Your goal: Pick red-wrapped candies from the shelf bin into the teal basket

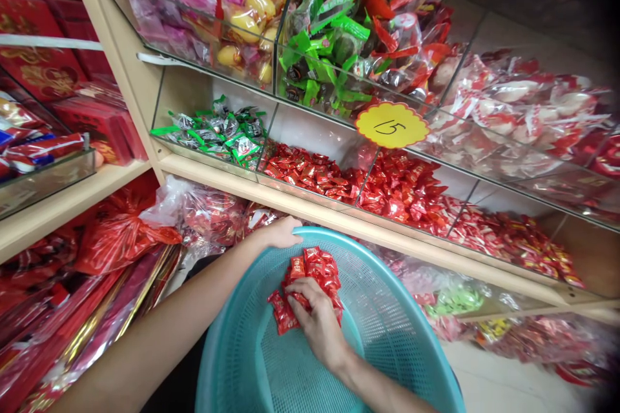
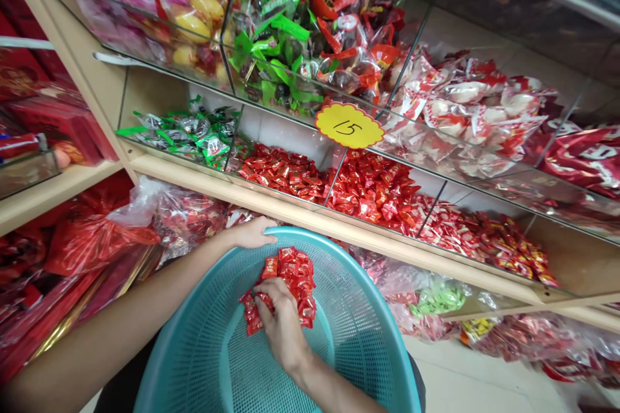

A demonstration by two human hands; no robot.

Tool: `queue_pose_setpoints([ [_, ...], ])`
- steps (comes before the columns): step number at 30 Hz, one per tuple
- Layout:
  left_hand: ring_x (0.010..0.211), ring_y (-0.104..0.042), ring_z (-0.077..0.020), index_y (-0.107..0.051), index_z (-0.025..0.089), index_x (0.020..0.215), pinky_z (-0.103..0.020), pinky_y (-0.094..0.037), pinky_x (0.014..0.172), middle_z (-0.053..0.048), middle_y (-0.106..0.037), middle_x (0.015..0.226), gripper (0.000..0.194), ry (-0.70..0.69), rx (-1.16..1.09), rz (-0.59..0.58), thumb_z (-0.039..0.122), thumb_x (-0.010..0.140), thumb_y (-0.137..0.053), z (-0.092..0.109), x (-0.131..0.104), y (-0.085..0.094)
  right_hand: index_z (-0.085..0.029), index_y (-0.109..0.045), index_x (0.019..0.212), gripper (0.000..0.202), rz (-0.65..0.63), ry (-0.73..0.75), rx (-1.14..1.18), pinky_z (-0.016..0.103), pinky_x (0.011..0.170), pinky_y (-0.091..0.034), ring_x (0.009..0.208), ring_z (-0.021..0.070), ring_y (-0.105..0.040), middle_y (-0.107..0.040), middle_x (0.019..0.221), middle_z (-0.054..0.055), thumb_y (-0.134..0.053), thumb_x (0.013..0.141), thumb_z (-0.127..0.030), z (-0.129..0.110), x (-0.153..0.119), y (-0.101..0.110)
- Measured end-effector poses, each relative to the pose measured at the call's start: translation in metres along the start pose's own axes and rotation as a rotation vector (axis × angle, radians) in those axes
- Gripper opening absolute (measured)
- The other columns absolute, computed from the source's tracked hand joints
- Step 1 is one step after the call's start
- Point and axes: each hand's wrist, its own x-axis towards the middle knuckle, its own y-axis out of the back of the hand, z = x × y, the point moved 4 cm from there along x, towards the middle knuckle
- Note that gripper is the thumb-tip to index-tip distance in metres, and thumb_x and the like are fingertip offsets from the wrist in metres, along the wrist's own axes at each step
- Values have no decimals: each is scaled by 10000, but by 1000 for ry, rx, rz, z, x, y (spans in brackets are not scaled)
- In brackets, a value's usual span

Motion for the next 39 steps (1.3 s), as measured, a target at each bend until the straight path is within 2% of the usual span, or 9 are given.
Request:
queue_pose_setpoints([
  [7,622,-487,-110,-568,116,774,-189,-347,557,-18,-582,710,165,-2,-26,-6,237,688,-496,0,0,-1,-226,-522,1045,353,-67,117,-152,304,835,-428,966,157,-471,-484,1059,53,-362,789,-44,-1,6,-39],
  [10,628,-487,-112,-573,112,771,-189,-343,554,-20,-581,711,164,-2,-18,7,228,685,-494,0,-1,1,-217,-525,1034,319,-85,131,-304,337,852,-421,1011,186,-447,-476,1110,68,-357,811,-64,4,7,-47],
  [15,610,-477,-112,-571,117,762,-189,-331,532,-9,-566,673,169,-7,-33,0,247,682,-497,-1,-1,0,-227,-514,1041,267,-138,131,-472,334,834,-437,1022,194,-445,-496,1120,52,-365,847,-121,-3,7,-40],
  [22,622,-486,-109,-558,125,765,-189,-344,556,-7,-557,679,164,13,-39,-7,256,685,-501,-1,-1,1,-247,-499,1072,274,-116,94,-481,314,796,-444,949,167,-477,-528,1051,32,-375,853,-138,-11,-4,-6],
  [25,626,-488,-111,-554,129,759,-192,-344,563,-5,-543,669,161,19,-24,-11,264,685,-505,0,-1,1,-228,-501,1062,256,-162,110,-565,314,790,-443,938,170,-477,-536,1046,32,-370,860,-143,-13,-11,0],
  [30,617,-486,-112,-547,133,734,-194,-342,557,-5,-538,658,151,9,-16,-16,268,687,-500,0,-1,0,-195,-554,898,178,-393,401,-779,297,657,-461,807,180,-503,-587,881,30,-390,851,-144,-18,-23,-31],
  [32,616,-486,-112,-552,131,746,-195,-345,559,-9,-550,671,152,11,-20,-16,259,686,-498,0,-1,0,-201,-563,811,176,-410,476,-856,295,591,-451,751,187,-508,-588,790,32,-406,832,-124,-14,-25,-46],
  [36,618,-488,-113,-557,124,752,-192,-344,551,-16,-565,684,154,9,-11,-14,246,685,-493,1,-2,1,-202,-564,782,217,-327,428,-914,283,545,-430,702,178,-518,-590,776,45,-402,790,-58,-5,-19,-54],
  [39,622,-492,-116,-557,122,753,-192,-341,546,-20,-571,688,155,10,-13,-16,246,687,-491,1,-3,2,-197,-551,830,179,-381,388,-860,261,533,-425,677,159,-531,-588,811,27,-424,795,-76,-6,-15,-48],
])
